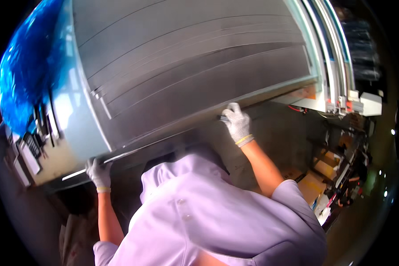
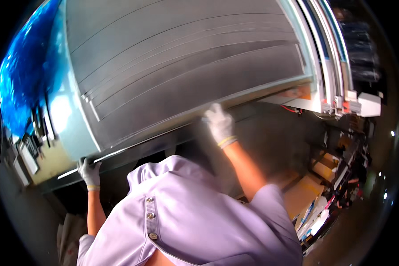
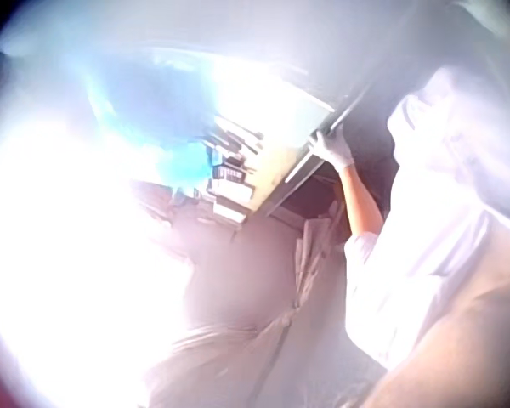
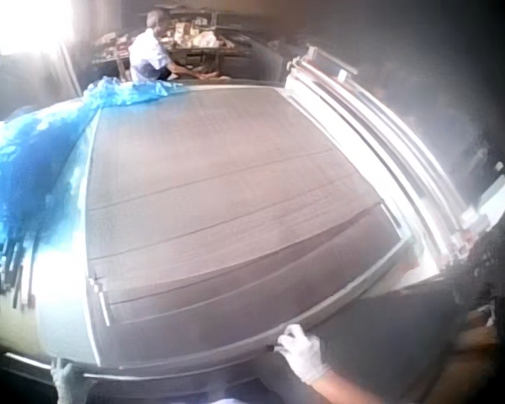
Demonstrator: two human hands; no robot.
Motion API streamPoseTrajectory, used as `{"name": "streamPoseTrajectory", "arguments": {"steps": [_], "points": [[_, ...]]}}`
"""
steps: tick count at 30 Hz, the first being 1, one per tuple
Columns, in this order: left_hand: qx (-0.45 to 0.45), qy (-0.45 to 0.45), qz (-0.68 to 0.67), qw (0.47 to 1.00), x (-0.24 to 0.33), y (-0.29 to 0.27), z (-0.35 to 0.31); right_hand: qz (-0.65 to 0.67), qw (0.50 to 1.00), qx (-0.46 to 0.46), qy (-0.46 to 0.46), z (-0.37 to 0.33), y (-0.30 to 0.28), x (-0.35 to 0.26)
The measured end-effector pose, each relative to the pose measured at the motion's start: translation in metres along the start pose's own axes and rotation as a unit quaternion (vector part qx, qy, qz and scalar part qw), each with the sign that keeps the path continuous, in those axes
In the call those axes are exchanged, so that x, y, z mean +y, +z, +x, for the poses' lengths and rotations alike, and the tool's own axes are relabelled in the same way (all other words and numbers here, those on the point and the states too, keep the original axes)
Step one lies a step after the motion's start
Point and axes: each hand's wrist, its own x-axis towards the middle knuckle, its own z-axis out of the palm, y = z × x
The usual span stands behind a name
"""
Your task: The person uses a metal ruler and a black marker to draw straight lines on a large sheet of glass. They repeatedly reposition the ruler and draw lines across the surface, then lift and flip the glass sheet to continue marking the other side.
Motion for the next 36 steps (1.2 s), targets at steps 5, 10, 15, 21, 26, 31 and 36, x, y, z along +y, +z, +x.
{"name": "streamPoseTrajectory", "arguments": {"steps": [5,10,15,21,26,31,36], "points": [[-0.018,-0.038,-0.113,0.993,-0.038,0.015,0.009,0.056,0.998,0.0,-0.025,0.031,-0.009,-0.004],[-0.046,-0.065,-0.239,0.968,-0.054,0.025,0.044,0.096,0.993,-0.017,0.067,0.068,-0.011,-0.005],[-0.077,-0.111,-0.331,0.934,-0.052,0.039,0.054,0.19,0.974,0.042,0.118,0.071,0.008,0.009],[-0.079,-0.098,-0.328,0.936,-0.039,0.043,0.06,0.217,0.959,0.098,0.152,0.068,0.018,0.006],[-0.08,-0.1,-0.369,0.921,-0.034,0.041,0.059,0.2,0.962,0.117,0.143,0.066,0.021,0.004],[-0.11,-0.093,-0.353,0.925,-0.032,0.033,0.067,0.227,0.951,0.158,0.14,0.061,0.035,0.007],[-0.1,-0.12,-0.385,0.91,-0.041,0.033,0.063,0.188,0.961,0.156,0.127,0.062,0.031,0.003]]}}
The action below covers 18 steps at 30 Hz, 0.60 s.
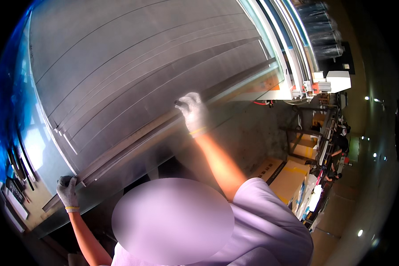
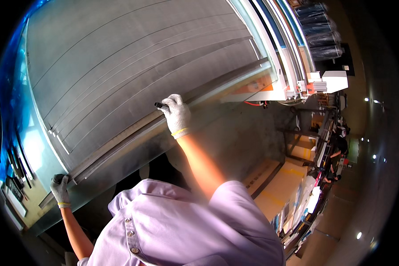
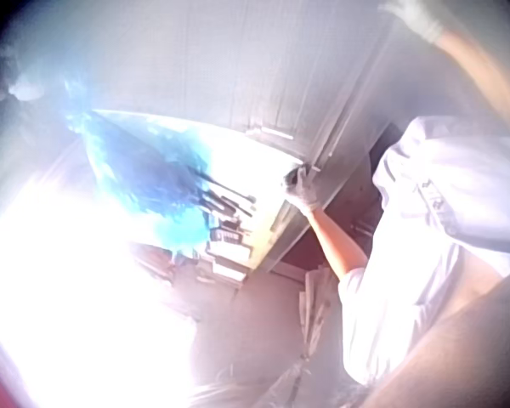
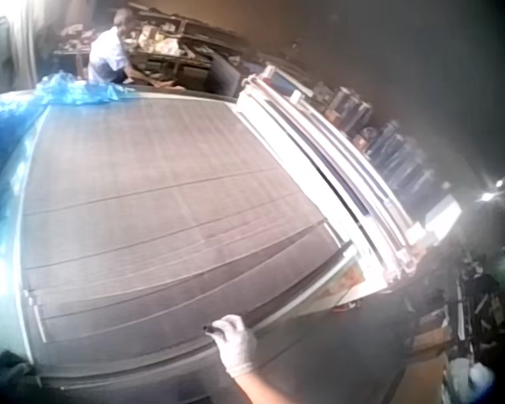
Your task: The person uses a metal ruler and a black marker to draw straight lines on a large sheet of glass. They repeatedly reposition the ruler and draw lines across the surface, then lift and flip the glass sheet to continue marking the other side.
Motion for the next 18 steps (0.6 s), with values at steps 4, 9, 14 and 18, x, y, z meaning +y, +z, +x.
{"name": "streamPoseTrajectory", "arguments": {"steps": [4,9,14,18], "points": [[0.006,0.006,0.014,1.0,0.0,0.002,0.002,-0.006,1.0,0.009,-0.011,-0.001,0.004,0.007],[0.011,0.03,0.059,0.998,0.009,0.005,-0.001,-0.031,0.999,0.004,-0.026,0.002,0.0,0.002],[0.01,0.048,0.095,0.994,0.02,0.008,-0.002,-0.078,0.993,0.029,-0.081,-0.008,0.008,0.015],[0.0,0.045,0.115,0.992,0.012,0.004,-0.003,-0.068,0.996,-0.003,-0.063,-0.016,0.01,0.022]]}}
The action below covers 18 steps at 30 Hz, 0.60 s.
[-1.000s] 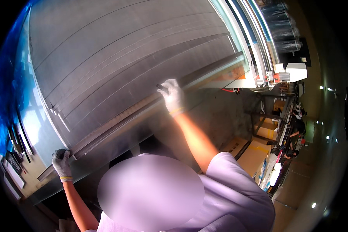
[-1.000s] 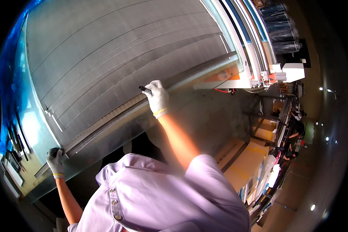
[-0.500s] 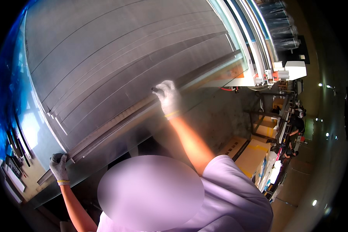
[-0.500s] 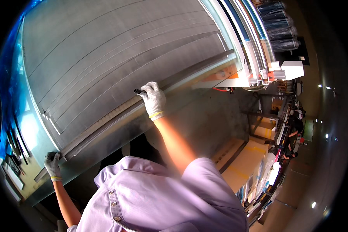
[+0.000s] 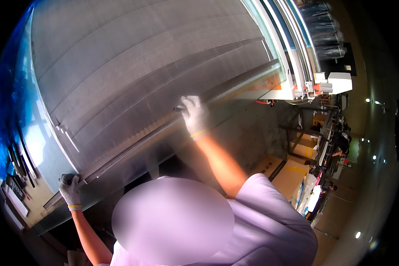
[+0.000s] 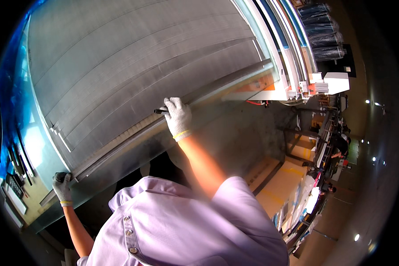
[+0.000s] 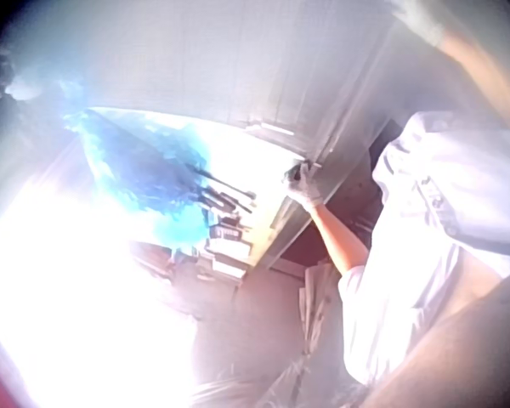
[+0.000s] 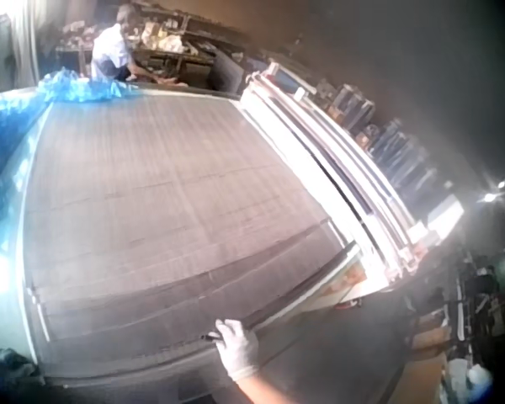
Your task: The person uses a metal ruler and a black marker to draw straight lines on a large sheet of glass. They repeatedly reposition the ruler and draw lines across the surface, then lift and flip the glass sheet to continue marking the other side.
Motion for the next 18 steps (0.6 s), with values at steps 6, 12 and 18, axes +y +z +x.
{"name": "streamPoseTrajectory", "arguments": {"steps": [6,12,18], "points": [[0.013,-0.005,0.011,1.0,-0.009,-0.005,-0.01,0.05,0.996,-0.033,0.059,-0.018,0.006,0.007],[0.015,-0.034,-0.031,0.999,-0.011,-0.001,-0.008,-0.045,0.999,0.007,-0.022,-0.004,-0.011,-0.011],[0.019,-0.009,-0.01,1.0,-0.004,0.002,-0.005,-0.071,0.997,-0.018,0.017,0.0,-0.018,-0.023]]}}
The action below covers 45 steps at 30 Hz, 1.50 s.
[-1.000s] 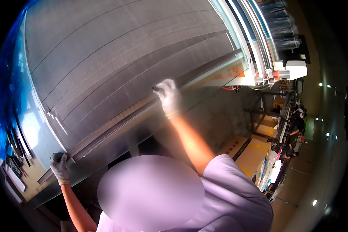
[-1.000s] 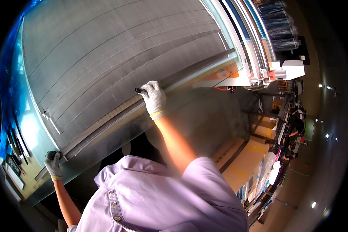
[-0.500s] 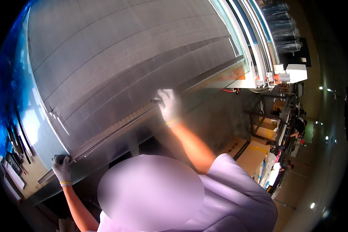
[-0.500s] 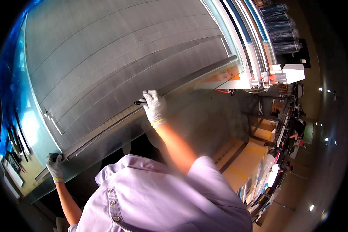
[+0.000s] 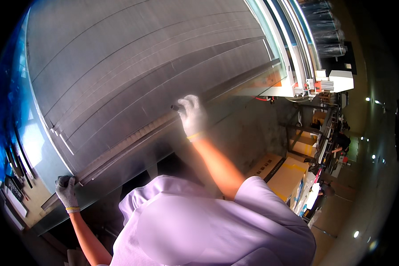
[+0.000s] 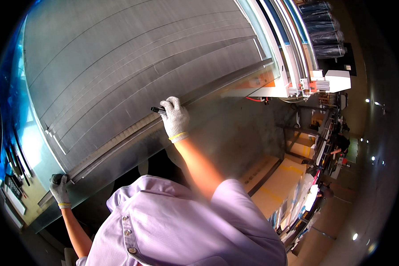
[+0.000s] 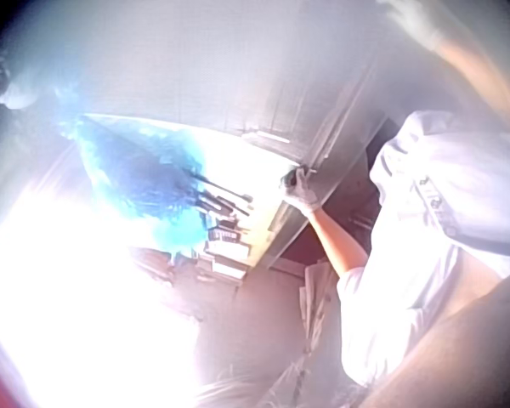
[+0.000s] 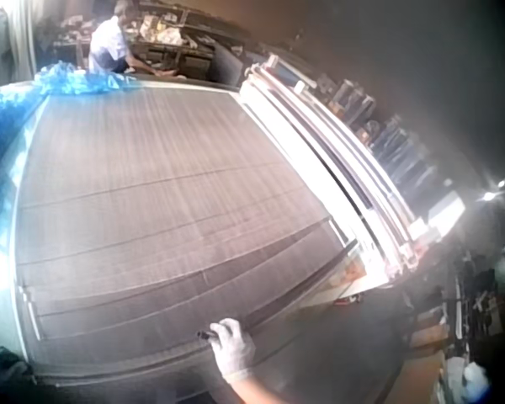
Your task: The person uses a metal ruler and a black marker to draw straight lines on a large sheet of glass. They repeatedly reposition the ruler and draw lines across the surface, then lift and flip the glass sheet to continue marking the other side.
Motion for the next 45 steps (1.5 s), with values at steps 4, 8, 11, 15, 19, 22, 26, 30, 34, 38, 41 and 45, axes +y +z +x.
{"name": "streamPoseTrajectory", "arguments": {"steps": [4,8,11,15,19,22,26,30,34,38,41,45], "points": [[0.016,0.023,0.023,0.999,0.008,0.004,-0.001,-0.017,0.998,0.059,-0.035,-0.001,0.01,0.007],[0.018,0.031,0.024,0.999,0.013,0.007,0.0,-0.031,0.997,0.066,-0.029,-0.002,0.013,0.008],[0.02,0.029,0.03,0.999,0.015,0.008,-0.001,-0.034,0.997,0.064,-0.025,-0.002,0.012,0.005],[0.021,0.04,0.037,0.998,0.024,0.009,0.0,-0.037,0.997,0.067,-0.029,-0.002,0.012,0.007],[0.03,0.043,0.038,0.998,0.026,0.011,-0.001,-0.034,0.996,0.071,-0.033,-0.003,0.013,0.008],[0.023,0.049,0.042,0.998,0.025,0.012,0.001,-0.028,0.998,0.055,-0.01,-0.001,0.009,0.005],[0.035,0.045,0.075,0.996,0.041,0.011,-0.002,-0.032,0.998,0.047,-0.014,-0.001,0.009,0.004],[0.081,0.055,0.126,0.987,0.054,0.013,-0.011,-0.032,0.999,0.015,-0.01,-0.005,0.01,0.001],[0.165,0.116,0.2,0.959,0.051,0.02,-0.008,0.006,0.999,0.037,-0.023,-0.002,0.011,0.002],[0.197,0.173,0.179,0.948,0.028,0.007,-0.015,0.022,0.998,0.042,-0.053,-0.007,0.015,0.005],[0.22,0.166,0.165,0.947,0.021,0.013,-0.02,0.024,0.998,0.035,-0.055,-0.008,0.015,0.003],[0.226,0.154,0.143,0.951,0.02,0.018,-0.015,0.043,0.996,0.045,-0.058,-0.006,0.019,0.013]]}}
